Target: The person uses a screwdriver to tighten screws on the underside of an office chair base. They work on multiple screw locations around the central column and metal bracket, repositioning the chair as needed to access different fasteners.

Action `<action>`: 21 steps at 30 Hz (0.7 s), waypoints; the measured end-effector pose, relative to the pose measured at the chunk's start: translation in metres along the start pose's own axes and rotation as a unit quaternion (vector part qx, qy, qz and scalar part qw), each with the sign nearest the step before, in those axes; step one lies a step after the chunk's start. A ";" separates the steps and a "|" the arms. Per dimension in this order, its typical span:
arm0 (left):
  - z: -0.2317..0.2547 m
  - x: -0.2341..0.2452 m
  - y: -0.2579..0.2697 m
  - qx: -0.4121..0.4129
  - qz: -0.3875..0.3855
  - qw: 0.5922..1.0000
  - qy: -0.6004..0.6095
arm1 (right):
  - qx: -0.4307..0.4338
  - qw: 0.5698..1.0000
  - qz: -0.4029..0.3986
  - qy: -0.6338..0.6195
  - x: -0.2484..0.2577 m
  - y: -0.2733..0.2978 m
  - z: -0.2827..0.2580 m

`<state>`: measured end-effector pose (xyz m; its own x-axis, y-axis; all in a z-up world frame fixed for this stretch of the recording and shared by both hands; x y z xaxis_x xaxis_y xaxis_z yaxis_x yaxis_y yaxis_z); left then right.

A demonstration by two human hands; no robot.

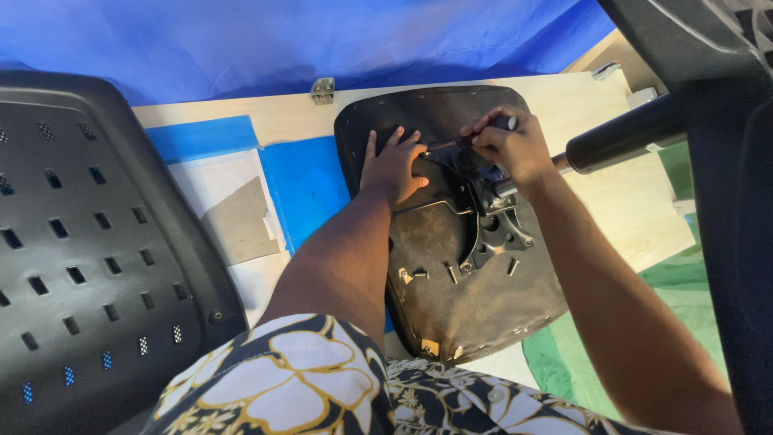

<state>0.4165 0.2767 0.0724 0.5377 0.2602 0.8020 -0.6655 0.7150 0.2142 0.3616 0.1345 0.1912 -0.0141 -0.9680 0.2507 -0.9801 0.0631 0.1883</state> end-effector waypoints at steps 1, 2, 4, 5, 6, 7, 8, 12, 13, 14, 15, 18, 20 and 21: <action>-0.001 0.000 -0.001 0.004 -0.001 1.000 -0.002 | -0.003 1.000 -0.003 0.011 0.000 -0.001 -0.001; -0.001 -0.001 -0.003 0.007 -0.003 1.000 -0.002 | -0.007 1.000 -0.006 0.023 0.001 -0.001 -0.001; -0.001 -0.002 -0.003 0.006 0.000 1.000 0.001 | -0.006 0.999 -0.021 0.030 0.000 -0.002 -0.002; -0.001 -0.002 -0.003 0.001 0.005 1.000 0.005 | 0.000 0.999 -0.032 0.026 -0.002 -0.004 -0.004; -0.001 -0.002 -0.002 -0.003 0.009 1.000 0.008 | 0.005 0.999 -0.045 0.020 -0.003 -0.007 -0.005; -0.001 -0.002 -0.002 -0.003 0.009 1.000 0.007 | -0.002 0.999 -0.038 0.026 -0.001 -0.009 -0.002; -0.002 -0.002 -0.002 -0.003 0.010 1.000 0.008 | -0.009 0.999 -0.032 0.034 0.002 -0.011 0.000; -0.003 -0.003 -0.004 -0.006 0.017 1.000 0.009 | 0.056 0.990 -0.108 0.068 -0.009 -0.020 -0.007; -0.002 -0.004 -0.005 -0.008 0.018 1.000 0.011 | 0.051 0.990 -0.105 0.084 -0.007 -0.021 -0.006; -0.002 -0.004 -0.005 -0.008 0.020 1.000 0.011 | 0.048 0.989 -0.103 0.098 -0.007 -0.023 -0.006; -0.004 -0.003 -0.004 -0.009 0.022 1.000 0.011 | 0.045 0.987 -0.101 0.113 -0.009 -0.025 -0.006; -0.006 -0.005 -0.005 -0.015 0.028 0.999 0.002 | 0.020 0.994 -0.097 0.043 -0.012 -0.026 -0.004; -0.004 -0.006 -0.007 -0.015 0.027 1.000 0.004 | -0.040 0.989 -0.078 0.121 -0.011 -0.026 -0.006; -0.005 -0.006 -0.007 -0.014 0.027 1.000 0.006 | -0.070 0.982 -0.070 0.160 -0.010 -0.025 -0.008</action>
Point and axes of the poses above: each hand's wrist, its own y-axis away from the middle knuckle, its own x-axis out of the back of the hand, z = x × y, the point moved 10 cm from there along -y, towards the middle knuckle, and after that the axes turned 14 degrees about -z, right-handed, at the moved point
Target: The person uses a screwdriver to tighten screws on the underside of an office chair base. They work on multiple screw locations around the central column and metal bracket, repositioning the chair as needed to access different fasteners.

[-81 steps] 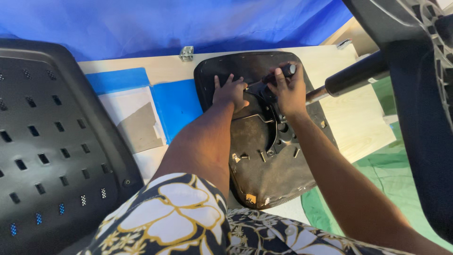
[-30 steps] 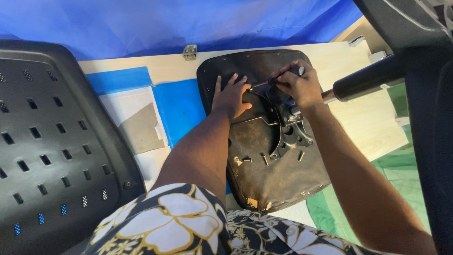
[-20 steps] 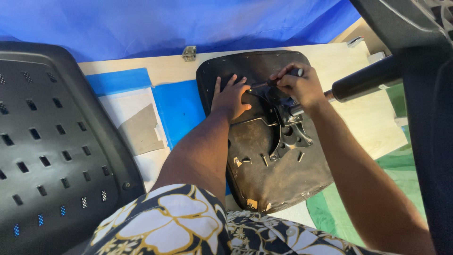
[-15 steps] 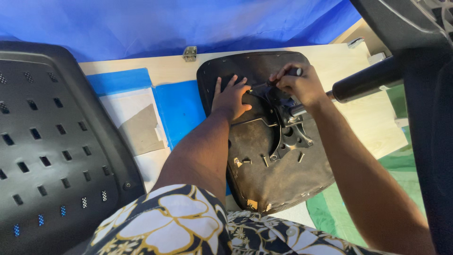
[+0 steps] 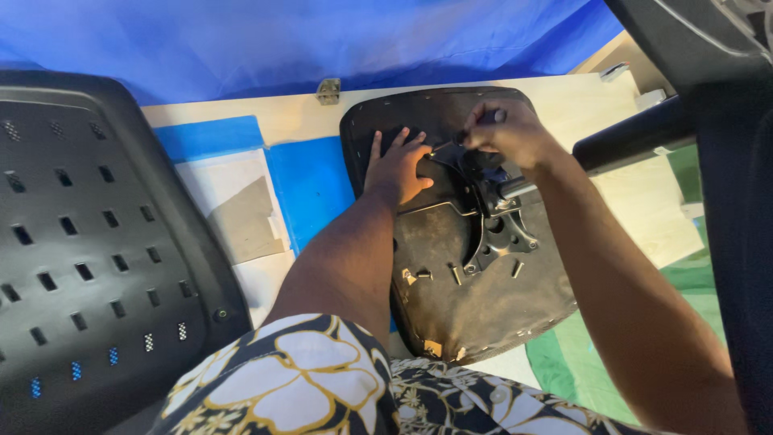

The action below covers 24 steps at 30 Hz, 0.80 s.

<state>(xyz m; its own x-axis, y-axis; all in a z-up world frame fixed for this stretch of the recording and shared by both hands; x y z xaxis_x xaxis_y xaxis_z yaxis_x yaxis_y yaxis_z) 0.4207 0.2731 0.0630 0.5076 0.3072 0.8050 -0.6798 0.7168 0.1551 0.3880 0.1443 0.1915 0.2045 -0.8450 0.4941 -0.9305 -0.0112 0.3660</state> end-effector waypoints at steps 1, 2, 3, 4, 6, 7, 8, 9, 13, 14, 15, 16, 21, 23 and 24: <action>0.001 -0.002 -0.001 -0.001 -0.001 1.000 0.000 | -0.033 0.999 0.014 0.019 0.004 0.002 0.000; 0.001 -0.003 -0.001 -0.002 -0.003 1.000 0.000 | -0.066 0.997 0.027 0.038 0.008 0.004 -0.001; 0.000 -0.001 -0.001 -0.002 -0.004 1.000 -0.003 | -0.095 0.993 0.041 0.055 0.011 0.005 -0.003; -0.002 0.001 -0.001 -0.001 -0.004 1.000 -0.005 | -0.122 0.989 0.030 0.072 0.010 0.005 -0.004; 0.000 0.000 -0.001 -0.002 -0.006 1.000 -0.004 | -0.181 0.978 0.007 0.107 0.015 0.009 0.000; 0.000 -0.001 0.000 0.001 -0.009 1.000 -0.004 | -0.186 0.973 0.006 0.137 0.017 0.009 -0.003; 0.000 -0.001 0.000 0.005 -0.012 1.000 -0.004 | -0.191 0.967 0.004 0.168 0.020 0.008 -0.005; 0.000 0.000 0.001 0.008 -0.016 1.000 -0.006 | -0.196 0.961 0.003 0.197 0.022 0.007 -0.006; 0.001 0.001 0.003 0.018 -0.025 1.000 -0.008 | -0.182 0.957 0.019 0.226 0.028 -0.001 -0.007; 0.001 0.002 0.003 0.020 -0.028 0.999 -0.007 | -0.178 0.956 0.018 0.231 0.028 -0.003 -0.008; 0.001 0.001 0.003 0.021 -0.031 0.999 -0.004 | -0.175 0.955 0.017 0.238 0.028 -0.004 -0.008; 0.002 0.002 0.003 0.020 -0.029 0.999 -0.006 | -0.175 0.954 0.014 0.242 0.028 -0.006 -0.008; 0.003 0.004 0.005 0.020 -0.028 0.999 -0.011 | -0.183 0.932 -0.012 0.312 0.030 -0.012 -0.005; 0.003 0.005 0.005 0.022 -0.029 0.999 -0.013 | -0.172 0.918 -0.045 0.355 0.027 -0.016 -0.007; 0.004 0.005 0.005 0.023 -0.029 0.999 -0.013 | -0.166 0.910 -0.062 0.376 0.026 -0.017 -0.007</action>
Point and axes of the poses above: each hand's wrist, its own y-axis away from the middle knuckle, its own x-axis out of the back of the hand, z = x × y, the point moved 10 cm from there along -y, towards the middle knuckle, and after that the axes turned 14 degrees about -z, right-handed, at the moved point
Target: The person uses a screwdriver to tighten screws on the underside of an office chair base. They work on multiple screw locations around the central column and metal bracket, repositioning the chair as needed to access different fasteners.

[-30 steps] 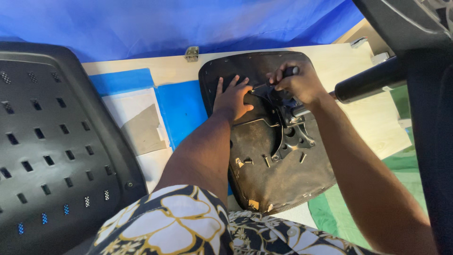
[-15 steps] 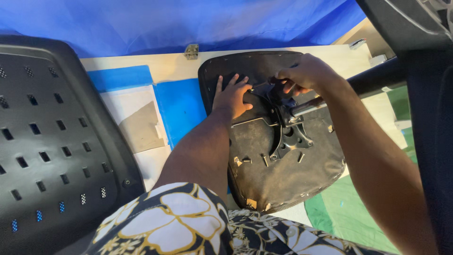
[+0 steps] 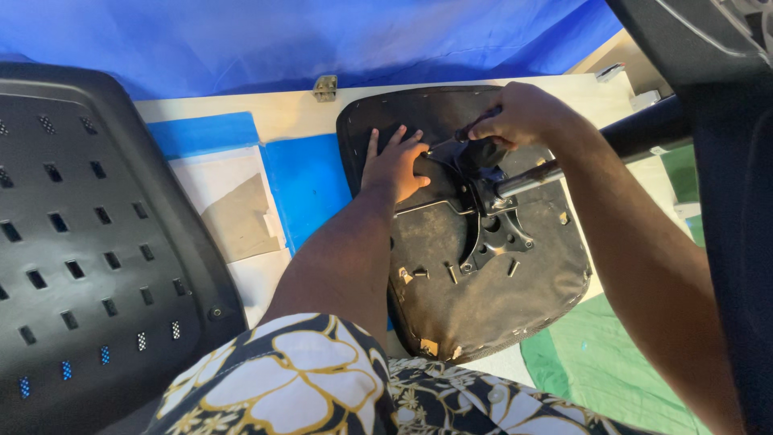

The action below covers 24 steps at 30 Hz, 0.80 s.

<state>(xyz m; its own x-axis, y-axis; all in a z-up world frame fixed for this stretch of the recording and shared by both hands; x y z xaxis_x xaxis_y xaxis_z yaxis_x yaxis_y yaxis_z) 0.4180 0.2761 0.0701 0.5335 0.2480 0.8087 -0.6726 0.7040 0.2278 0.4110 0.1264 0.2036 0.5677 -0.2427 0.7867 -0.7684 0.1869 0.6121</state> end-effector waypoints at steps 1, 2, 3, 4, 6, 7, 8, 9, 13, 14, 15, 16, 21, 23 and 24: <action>0.000 0.001 0.001 0.000 0.000 1.000 0.001 | 0.003 1.000 0.002 0.010 0.000 0.000 -0.001; 0.001 0.001 0.001 0.000 0.000 1.000 0.003 | 0.007 1.000 0.004 0.019 0.001 0.000 -0.002; 0.001 0.001 0.002 -0.001 0.000 1.000 0.004 | 0.010 1.000 0.005 0.029 0.002 0.001 -0.003; 0.002 0.002 0.002 -0.002 -0.001 1.000 0.006 | 0.000 0.999 0.000 0.042 0.001 0.001 -0.003; 0.002 0.003 0.004 -0.002 -0.001 1.000 0.009 | -0.016 0.998 -0.011 0.066 0.000 0.002 -0.006; 0.002 0.004 0.004 -0.001 -0.001 1.000 0.007 | -0.015 0.995 -0.003 0.103 0.002 0.005 -0.009; 0.002 0.004 0.005 -0.001 -0.001 1.000 0.005 | -0.014 0.990 0.006 0.140 0.004 0.008 -0.013; 0.002 0.004 0.005 0.000 -0.001 1.000 0.001 | -0.012 0.984 0.015 0.175 0.006 0.012 -0.017; 0.003 0.004 0.004 -0.003 0.000 1.000 0.005 | 0.023 0.966 0.066 0.250 0.012 0.027 -0.035; 0.003 0.004 0.004 -0.004 0.001 1.000 0.006 | 0.032 0.961 0.075 0.264 0.013 0.030 -0.039; 0.003 0.004 0.004 -0.005 0.003 1.000 0.006 | 0.041 0.956 0.084 0.278 0.013 0.032 -0.042; 0.001 0.004 0.004 0.000 -0.001 1.000 0.003 | 0.046 0.955 0.100 0.275 0.013 0.033 -0.045; 0.000 0.001 0.001 0.005 -0.004 1.000 0.003 | 0.106 0.969 0.118 0.190 0.008 0.034 -0.045; 0.000 0.000 0.001 0.001 -0.004 1.000 0.005 | 0.151 0.965 0.166 0.139 0.014 0.040 -0.046; 0.000 -0.001 0.001 0.000 -0.004 1.000 0.006 | 0.173 0.960 0.190 0.113 0.016 0.044 -0.046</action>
<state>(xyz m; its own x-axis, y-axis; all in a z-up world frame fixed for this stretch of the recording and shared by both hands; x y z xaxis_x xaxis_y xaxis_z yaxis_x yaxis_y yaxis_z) 0.4174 0.2766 0.0697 0.5450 0.2507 0.8001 -0.6681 0.7064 0.2338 0.4005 0.1745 0.2470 0.2463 -0.0003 0.9692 -0.9627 -0.1156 0.2446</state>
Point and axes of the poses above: each hand's wrist, its own y-axis away from the middle knuckle, its own x-axis out of the back of the hand, z = x × y, the point moved 10 cm from there along -y, towards the middle knuckle, and after that the axes turned 14 degrees about -z, right-handed, at the moved point
